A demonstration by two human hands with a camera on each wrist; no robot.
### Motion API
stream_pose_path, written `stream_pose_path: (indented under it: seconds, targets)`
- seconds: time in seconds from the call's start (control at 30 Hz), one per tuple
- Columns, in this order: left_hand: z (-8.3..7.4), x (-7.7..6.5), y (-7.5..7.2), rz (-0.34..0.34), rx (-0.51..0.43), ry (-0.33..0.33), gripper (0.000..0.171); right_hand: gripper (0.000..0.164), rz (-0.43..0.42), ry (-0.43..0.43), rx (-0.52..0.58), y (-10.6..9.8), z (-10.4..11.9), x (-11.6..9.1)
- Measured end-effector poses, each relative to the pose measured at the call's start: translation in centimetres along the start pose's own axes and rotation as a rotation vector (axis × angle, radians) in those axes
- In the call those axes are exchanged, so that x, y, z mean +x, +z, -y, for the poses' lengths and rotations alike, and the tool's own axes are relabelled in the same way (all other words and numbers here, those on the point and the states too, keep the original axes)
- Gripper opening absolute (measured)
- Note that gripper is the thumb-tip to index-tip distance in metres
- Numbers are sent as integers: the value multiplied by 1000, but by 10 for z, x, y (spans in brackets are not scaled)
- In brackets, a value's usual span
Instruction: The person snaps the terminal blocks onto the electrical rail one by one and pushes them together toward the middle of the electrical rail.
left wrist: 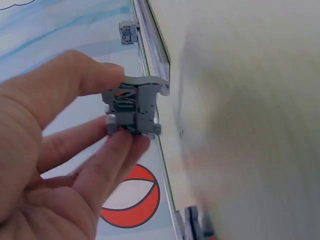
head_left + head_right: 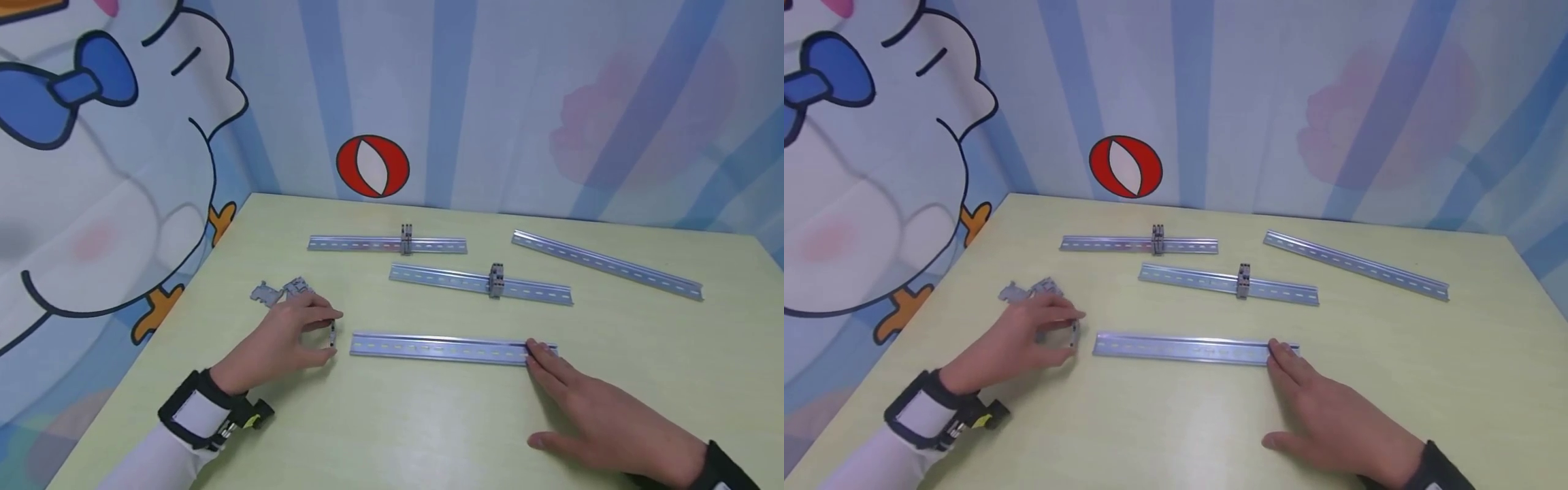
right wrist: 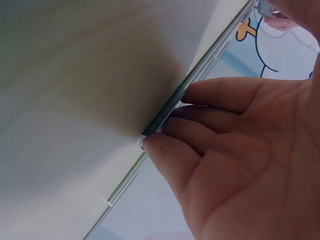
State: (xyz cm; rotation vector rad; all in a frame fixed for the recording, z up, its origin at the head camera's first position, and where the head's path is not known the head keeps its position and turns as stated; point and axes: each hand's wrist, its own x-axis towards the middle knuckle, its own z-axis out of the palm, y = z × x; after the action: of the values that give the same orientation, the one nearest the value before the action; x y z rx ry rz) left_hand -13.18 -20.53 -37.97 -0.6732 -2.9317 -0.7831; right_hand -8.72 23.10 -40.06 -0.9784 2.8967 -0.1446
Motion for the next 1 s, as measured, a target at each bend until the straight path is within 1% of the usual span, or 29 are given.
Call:
stream_pose_path:
  seconds: [0.07, 0.17, 0.27, 0.33, 0.53, 0.73, 0.8, 0.9, 0.93, 1.0]
  targets:
    - [0, 1, 2, 18, -71, 20, 51, 101, 3, 1, 6, -1, 0, 0]
    - [0, 1, 6, 29, -134, 52, 52, 101, 19, 3, 15, -2, -1, 2]
    - [1, 2, 10, 30, -169, 79, 53, 102, 32, 6, 20, -3, -1, 2]
    - [1, 3, 12, 30, -164, 87, 53, 102, 32, 5, 21, -3, -1, 2]
    - [-2, 7, 16, 78, -148, 89, 52, 101, 19, 2, 14, -1, -2, 0]
    - [-5, 13, 14, 80, -113, 36, 51, 100, 0, -18, 9, 0, -2, -3]
    - [-4, 16, 13, 86, -110, 30, 50, 99, -10, -31, 6, 0, -3, -2]
    - [-3, 20, 11, 108, -130, 39, 47, 99, -15, -39, 2, -1, -3, -2]
    - [-2, 21, 11, 116, -151, 36, 47, 99, -16, -40, 2, -1, -3, -2]
    - [1, 22, 11, 136, -232, 21, 46, 99, -17, -39, 6, -2, -2, -2]
